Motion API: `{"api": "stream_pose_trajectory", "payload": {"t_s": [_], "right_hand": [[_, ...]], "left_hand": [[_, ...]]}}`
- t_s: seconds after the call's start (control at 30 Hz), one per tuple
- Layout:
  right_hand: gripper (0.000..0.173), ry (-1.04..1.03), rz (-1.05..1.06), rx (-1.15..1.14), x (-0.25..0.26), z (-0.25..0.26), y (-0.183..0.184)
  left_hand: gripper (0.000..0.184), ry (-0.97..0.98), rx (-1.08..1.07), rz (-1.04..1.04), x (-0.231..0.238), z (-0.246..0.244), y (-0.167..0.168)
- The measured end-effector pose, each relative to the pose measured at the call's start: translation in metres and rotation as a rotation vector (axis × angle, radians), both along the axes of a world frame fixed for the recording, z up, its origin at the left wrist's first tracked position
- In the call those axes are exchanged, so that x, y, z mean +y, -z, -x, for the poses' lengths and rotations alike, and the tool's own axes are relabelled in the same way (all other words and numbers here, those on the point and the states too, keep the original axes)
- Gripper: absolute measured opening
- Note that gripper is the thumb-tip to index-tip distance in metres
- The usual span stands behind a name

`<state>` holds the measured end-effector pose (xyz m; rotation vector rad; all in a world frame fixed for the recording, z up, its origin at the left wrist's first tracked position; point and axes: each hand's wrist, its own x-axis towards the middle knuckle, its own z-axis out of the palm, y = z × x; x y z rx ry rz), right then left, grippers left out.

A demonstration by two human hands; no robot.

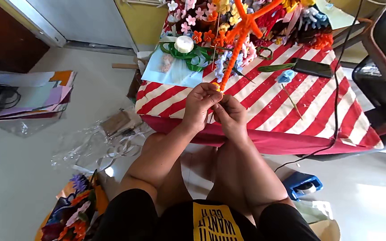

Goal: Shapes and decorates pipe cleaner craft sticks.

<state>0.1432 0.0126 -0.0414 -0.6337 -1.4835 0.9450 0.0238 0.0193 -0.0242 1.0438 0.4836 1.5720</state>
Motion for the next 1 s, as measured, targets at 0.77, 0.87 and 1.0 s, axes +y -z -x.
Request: {"api": "stream_pose_trajectory", "payload": {"t_s": [0.77,0.87,1.0], "right_hand": [[0.005,-0.060,-0.042,-0.092,0.003,0.004,0.007],[0.006,-0.063,-0.032,-0.084,0.004,0.004,0.007],[0.006,-0.075,-0.007,-0.081,0.005,0.005,0.008]], "left_hand": [[0.013,0.350,-0.025,0.121,0.012,0.030,0.002],[0.016,0.299,0.017,0.083,0.012,0.029,0.002],[0.017,0.204,0.069,0.028,0.011,0.028,0.002]]}}
